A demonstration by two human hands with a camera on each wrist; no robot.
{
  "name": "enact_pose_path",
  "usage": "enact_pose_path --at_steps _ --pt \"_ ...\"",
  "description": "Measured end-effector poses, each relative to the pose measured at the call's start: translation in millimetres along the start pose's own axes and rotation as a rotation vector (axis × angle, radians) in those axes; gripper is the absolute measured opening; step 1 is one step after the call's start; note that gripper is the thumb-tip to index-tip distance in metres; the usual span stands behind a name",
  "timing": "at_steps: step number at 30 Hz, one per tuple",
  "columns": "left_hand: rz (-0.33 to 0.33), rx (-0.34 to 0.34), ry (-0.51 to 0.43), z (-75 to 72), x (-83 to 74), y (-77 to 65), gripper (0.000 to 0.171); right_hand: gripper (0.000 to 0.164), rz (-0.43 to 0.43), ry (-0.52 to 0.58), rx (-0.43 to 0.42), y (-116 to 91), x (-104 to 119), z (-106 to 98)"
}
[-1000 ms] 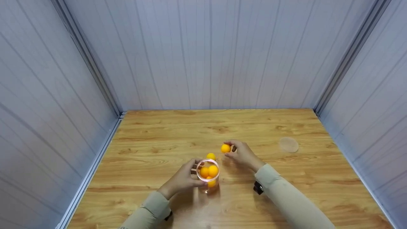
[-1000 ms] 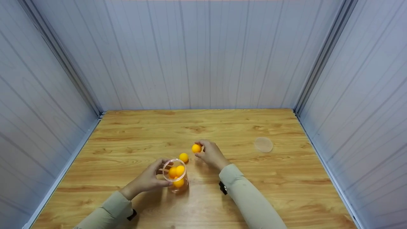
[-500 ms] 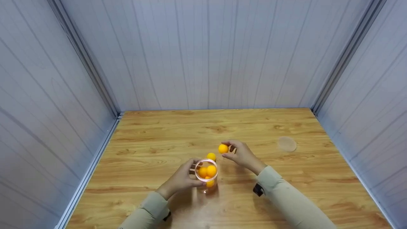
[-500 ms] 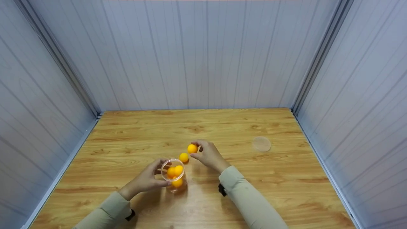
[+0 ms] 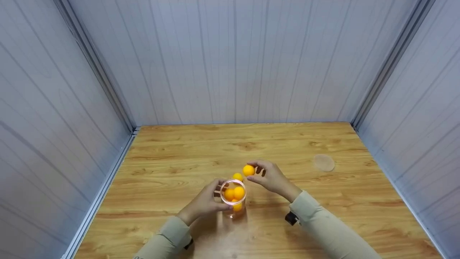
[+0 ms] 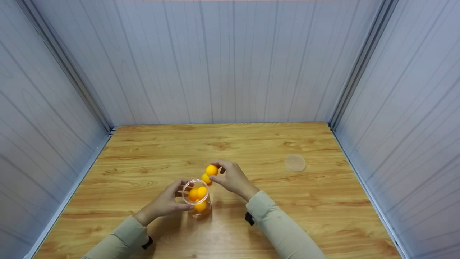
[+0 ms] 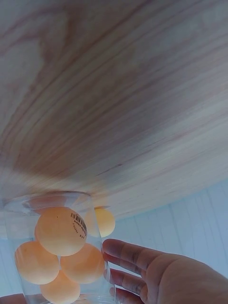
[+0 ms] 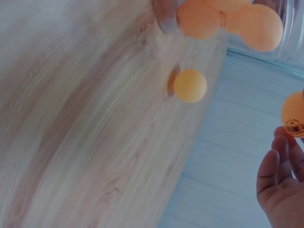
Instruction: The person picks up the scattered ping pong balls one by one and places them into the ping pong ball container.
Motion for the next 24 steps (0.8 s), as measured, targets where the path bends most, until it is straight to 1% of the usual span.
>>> enact_pose_path --at_steps 8,13,16,24 --pt "-0.012 0.006 -0.033 -0.9 -1.5 -0.8 0.073 0.036 -0.034 0.038 0.020 -5.3 10.4 5.0" --pt "-0.015 0.010 -0.041 0.0 -2.4 -1.0 0.073 0.033 -0.014 0.060 0.042 -7.3 14.8 9.0" --pt "-0.016 0.009 -0.039 0.8 -2.5 -1.1 0.071 0.031 -0.004 0.073 0.055 -8.5 17.4 12.2" --pt "-0.016 0.011 -0.023 1.5 -1.9 -1.4 0.069 0.030 -0.023 0.091 0.095 -11.9 21.1 23.9"
Point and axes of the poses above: each hand's wrist, its own y-axis towards the middle knuckle, its own z-axis out of the palm, x = y × z, the point moved 5 cm from there along y, towards the middle knuckle, and after that the axes turned 8 degrees about z, right-handed, at the moved point
